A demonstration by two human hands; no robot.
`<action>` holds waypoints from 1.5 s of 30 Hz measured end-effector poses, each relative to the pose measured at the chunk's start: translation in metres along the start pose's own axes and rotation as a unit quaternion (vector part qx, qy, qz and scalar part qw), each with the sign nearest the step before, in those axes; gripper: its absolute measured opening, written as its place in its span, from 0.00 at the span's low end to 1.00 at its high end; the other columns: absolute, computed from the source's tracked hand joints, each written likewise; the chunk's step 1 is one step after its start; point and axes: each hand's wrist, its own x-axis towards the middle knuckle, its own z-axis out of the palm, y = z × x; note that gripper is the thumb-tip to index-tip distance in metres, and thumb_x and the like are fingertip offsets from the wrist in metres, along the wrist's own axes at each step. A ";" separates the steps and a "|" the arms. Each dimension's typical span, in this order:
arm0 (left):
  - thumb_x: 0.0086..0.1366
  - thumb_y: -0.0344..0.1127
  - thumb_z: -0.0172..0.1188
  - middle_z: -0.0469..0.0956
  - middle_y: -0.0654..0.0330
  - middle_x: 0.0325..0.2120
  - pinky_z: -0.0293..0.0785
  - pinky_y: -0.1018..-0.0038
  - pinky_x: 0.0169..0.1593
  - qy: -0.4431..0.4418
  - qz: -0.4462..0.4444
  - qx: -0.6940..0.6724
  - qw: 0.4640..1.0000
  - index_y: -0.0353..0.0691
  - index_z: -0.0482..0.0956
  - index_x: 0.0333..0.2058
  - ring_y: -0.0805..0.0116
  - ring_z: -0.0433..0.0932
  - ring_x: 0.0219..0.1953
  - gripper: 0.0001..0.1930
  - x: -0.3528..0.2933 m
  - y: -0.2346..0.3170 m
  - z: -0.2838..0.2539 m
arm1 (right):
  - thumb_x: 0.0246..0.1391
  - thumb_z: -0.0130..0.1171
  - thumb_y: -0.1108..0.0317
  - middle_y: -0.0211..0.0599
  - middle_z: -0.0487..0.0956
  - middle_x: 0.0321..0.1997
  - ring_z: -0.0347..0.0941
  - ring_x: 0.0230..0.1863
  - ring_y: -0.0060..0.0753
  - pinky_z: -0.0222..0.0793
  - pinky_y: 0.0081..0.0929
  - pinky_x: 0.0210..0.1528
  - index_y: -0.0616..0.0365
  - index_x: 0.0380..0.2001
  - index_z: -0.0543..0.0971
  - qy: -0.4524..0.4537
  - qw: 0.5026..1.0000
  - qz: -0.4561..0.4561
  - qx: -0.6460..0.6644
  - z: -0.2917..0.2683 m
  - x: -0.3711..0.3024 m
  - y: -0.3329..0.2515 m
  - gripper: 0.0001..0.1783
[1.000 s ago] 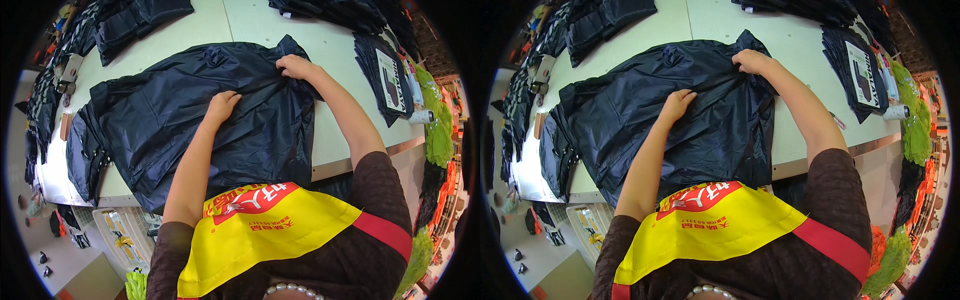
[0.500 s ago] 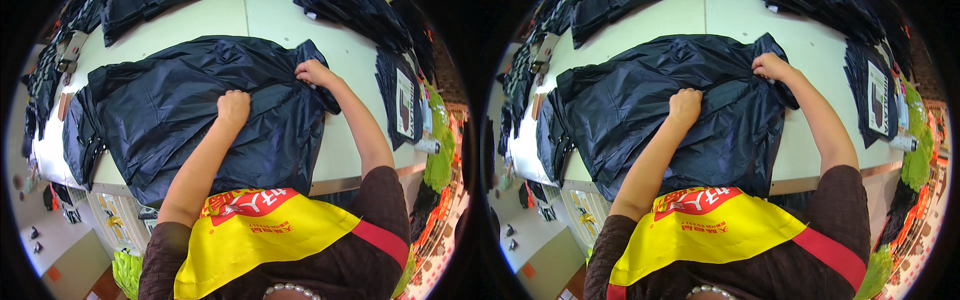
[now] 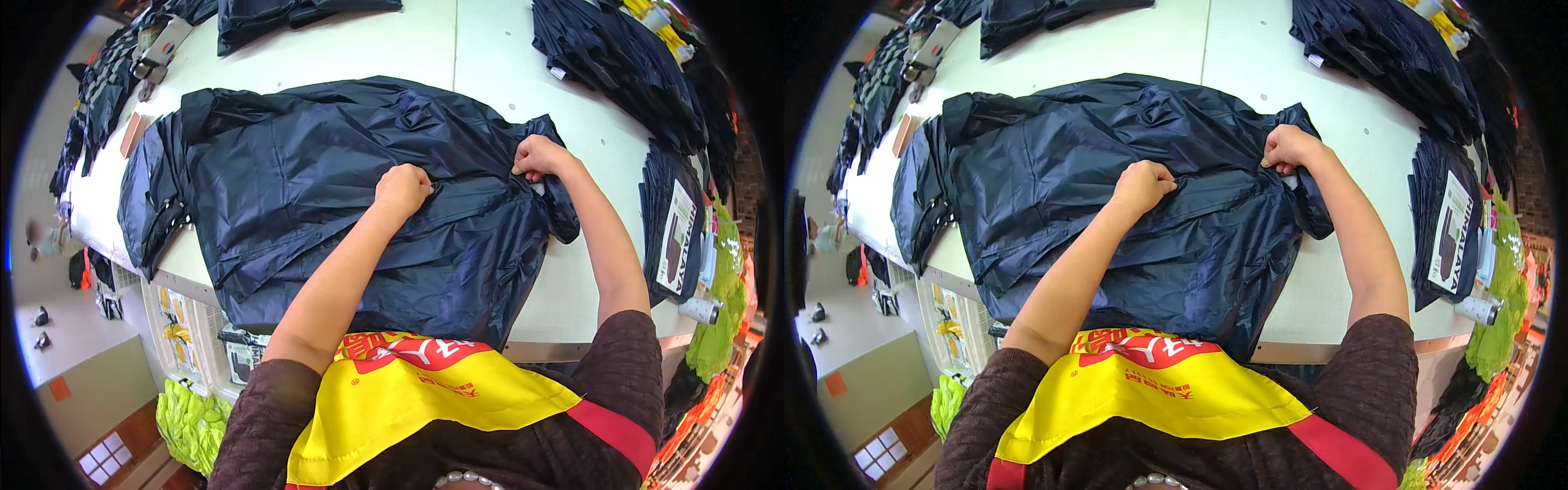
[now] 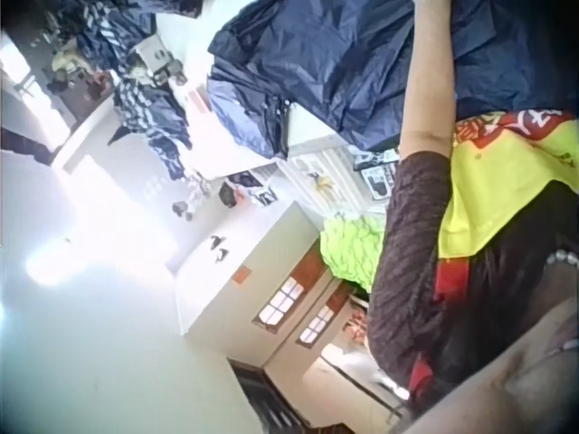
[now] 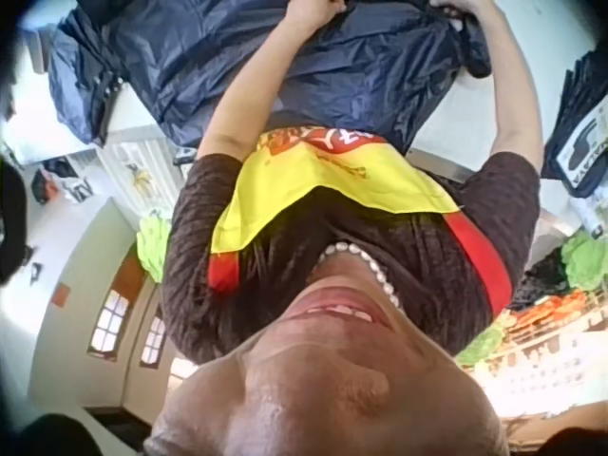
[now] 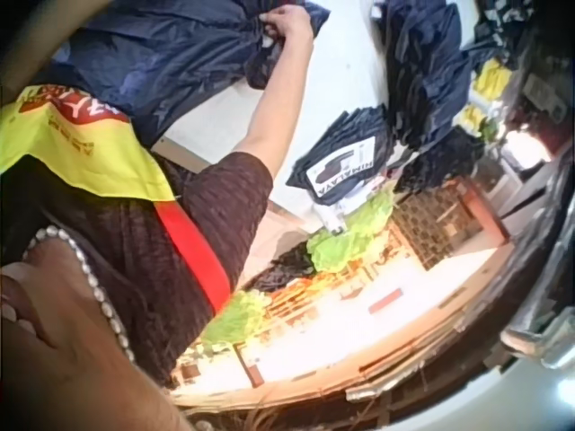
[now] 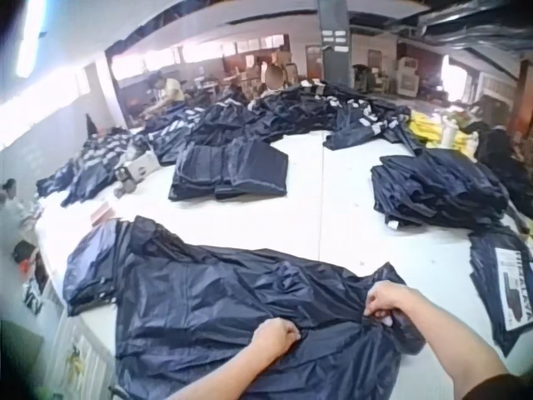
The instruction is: The person folds a black raincoat on a table, aligns the edges, and secures it with a small clip. They then place the folded raincoat into a plastic packaging bag and set it aside. The process is repeated with another raincoat.
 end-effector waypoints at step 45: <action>0.46 0.34 0.67 0.81 0.52 0.26 0.74 0.71 0.39 0.227 -0.151 -0.180 0.945 0.37 0.83 0.31 0.59 0.81 0.32 0.12 -0.175 -0.378 -0.158 | 0.42 0.63 0.64 0.43 0.80 0.31 0.77 0.36 0.45 0.72 0.33 0.40 0.54 0.30 0.82 0.156 0.926 -0.319 -0.126 0.255 -0.009 -0.257 0.10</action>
